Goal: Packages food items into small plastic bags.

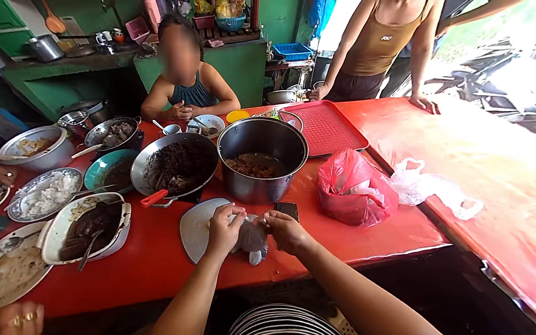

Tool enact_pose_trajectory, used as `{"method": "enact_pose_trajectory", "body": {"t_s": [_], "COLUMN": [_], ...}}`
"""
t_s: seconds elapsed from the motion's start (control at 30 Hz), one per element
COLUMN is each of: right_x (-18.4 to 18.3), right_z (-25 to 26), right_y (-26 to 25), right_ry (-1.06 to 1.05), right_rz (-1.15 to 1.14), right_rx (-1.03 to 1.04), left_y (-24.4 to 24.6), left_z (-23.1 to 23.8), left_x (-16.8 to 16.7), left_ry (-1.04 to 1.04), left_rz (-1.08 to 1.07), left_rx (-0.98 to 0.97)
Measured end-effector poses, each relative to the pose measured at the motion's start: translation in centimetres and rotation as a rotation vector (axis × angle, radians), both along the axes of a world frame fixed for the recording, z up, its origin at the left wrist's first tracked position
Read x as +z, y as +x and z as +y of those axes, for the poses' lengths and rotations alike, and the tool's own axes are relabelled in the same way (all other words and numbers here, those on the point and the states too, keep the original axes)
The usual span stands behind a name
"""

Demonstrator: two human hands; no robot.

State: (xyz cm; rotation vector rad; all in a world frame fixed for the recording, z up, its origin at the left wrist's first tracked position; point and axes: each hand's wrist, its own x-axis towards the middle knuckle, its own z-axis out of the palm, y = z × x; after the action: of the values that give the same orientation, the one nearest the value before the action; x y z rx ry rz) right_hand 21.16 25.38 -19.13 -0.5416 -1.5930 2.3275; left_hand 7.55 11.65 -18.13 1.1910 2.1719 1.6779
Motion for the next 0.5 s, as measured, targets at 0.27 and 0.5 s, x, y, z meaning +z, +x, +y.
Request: {"method": "enact_pose_trajectory", "body": {"t_s": [0.27, 0.5], "right_x": [0.1, -0.8], "right_z": [-0.6, 0.3], "right_y": [-0.8, -1.0], "right_ry": [0.376, 0.703], "right_rz": [-0.163, -0.116], "right_rx": [0.019, -0.060], "left_y": [0.2, -0.5], "left_z": [0.4, 0.2], "left_x": [-0.4, 1.6], "left_ry": [0.002, -0.316], "left_rz": [0.286, 0.358], "left_rx": [-0.086, -0.281]}}
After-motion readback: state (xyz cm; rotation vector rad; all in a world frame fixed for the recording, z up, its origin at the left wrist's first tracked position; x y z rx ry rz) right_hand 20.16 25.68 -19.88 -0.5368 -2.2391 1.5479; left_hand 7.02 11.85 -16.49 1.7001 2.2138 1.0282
